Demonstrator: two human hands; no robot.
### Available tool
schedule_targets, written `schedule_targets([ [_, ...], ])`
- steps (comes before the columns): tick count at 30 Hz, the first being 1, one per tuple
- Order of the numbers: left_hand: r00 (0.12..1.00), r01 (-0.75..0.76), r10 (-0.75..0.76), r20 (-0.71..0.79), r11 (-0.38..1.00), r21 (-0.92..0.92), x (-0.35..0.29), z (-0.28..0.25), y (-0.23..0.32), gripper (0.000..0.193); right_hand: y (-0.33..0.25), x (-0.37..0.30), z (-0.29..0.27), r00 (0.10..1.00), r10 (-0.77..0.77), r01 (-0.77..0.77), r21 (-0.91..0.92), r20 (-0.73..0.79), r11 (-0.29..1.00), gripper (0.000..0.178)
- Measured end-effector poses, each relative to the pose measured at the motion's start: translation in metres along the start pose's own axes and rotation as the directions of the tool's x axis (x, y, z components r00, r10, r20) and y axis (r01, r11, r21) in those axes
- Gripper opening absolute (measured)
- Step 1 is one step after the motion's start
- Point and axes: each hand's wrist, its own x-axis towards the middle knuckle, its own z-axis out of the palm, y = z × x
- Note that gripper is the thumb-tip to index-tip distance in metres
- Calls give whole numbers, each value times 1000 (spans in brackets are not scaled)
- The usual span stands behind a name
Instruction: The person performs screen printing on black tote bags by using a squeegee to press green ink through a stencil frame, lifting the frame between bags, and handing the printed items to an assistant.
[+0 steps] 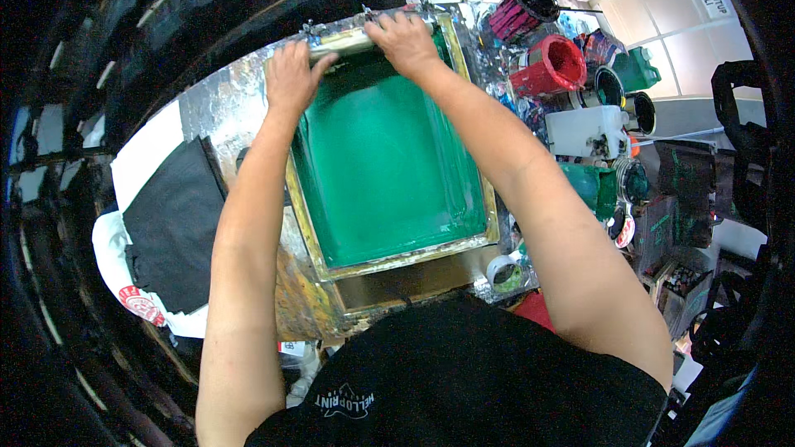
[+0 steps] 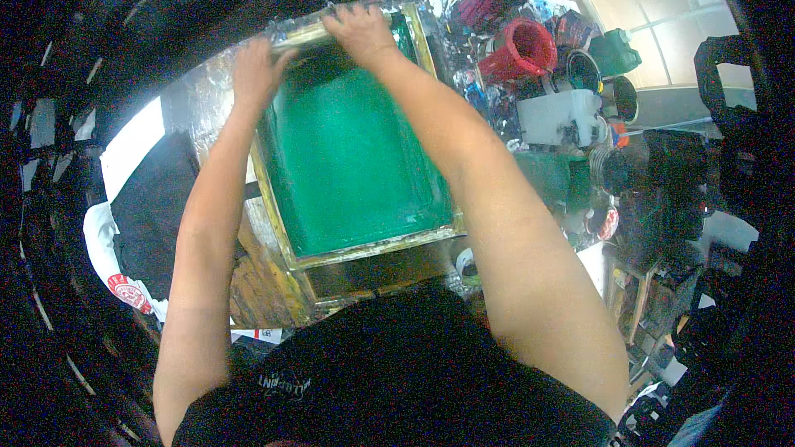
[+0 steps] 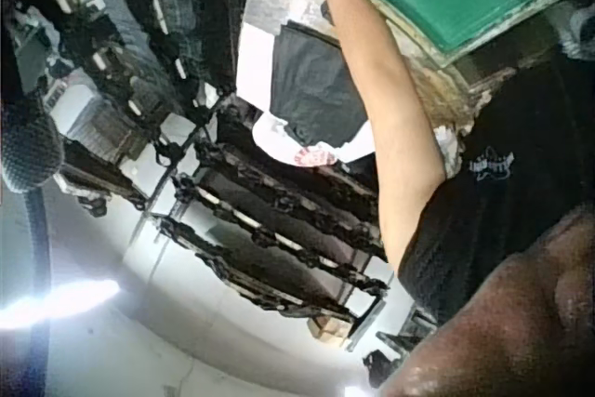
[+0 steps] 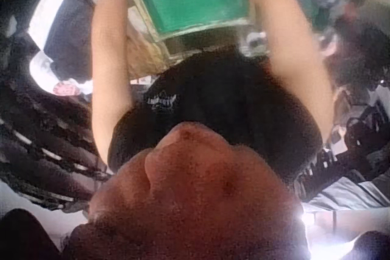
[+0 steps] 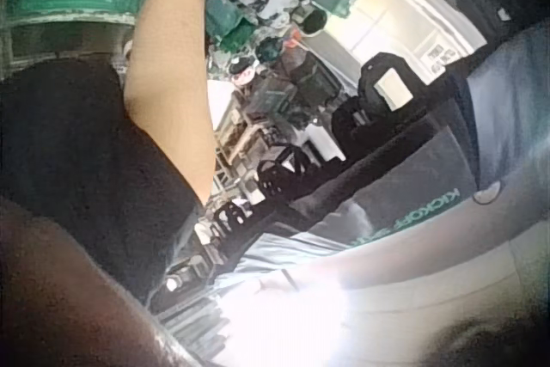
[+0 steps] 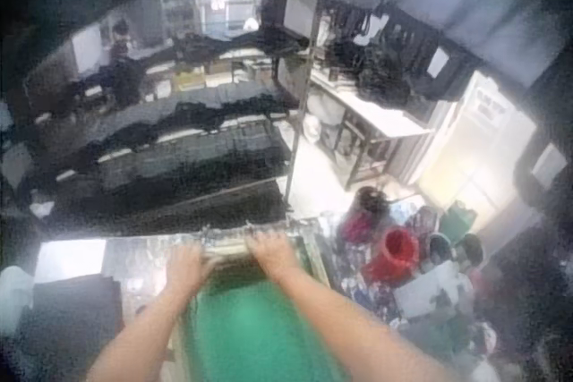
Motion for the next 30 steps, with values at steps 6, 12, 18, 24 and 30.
schedule_targets([
  [6,979,-135,146,-142,987,84,-22,4,10,55,-5,-25,-19,992,-4,6,-10,125,1000,32],
  [12,993,-101,103,-56,994,34,-118,-21,33,53,-55,-93,-76,975,-22,17,26,221,1000,30],
  [18,993,-110,109,-45,994,-21,-225,-56,72,53,-106,-182,-146,976,-13,-5,82,217,997,29],
  [24,988,-148,150,30,987,-60,-318,-88,107,54,-153,-262,-217,947,16,-57,119,322,991,27],
  [30,999,-27,36,37,972,-232,-312,-93,101,60,-141,-240,-218,911,-13,-66,175,412,982,34],
])
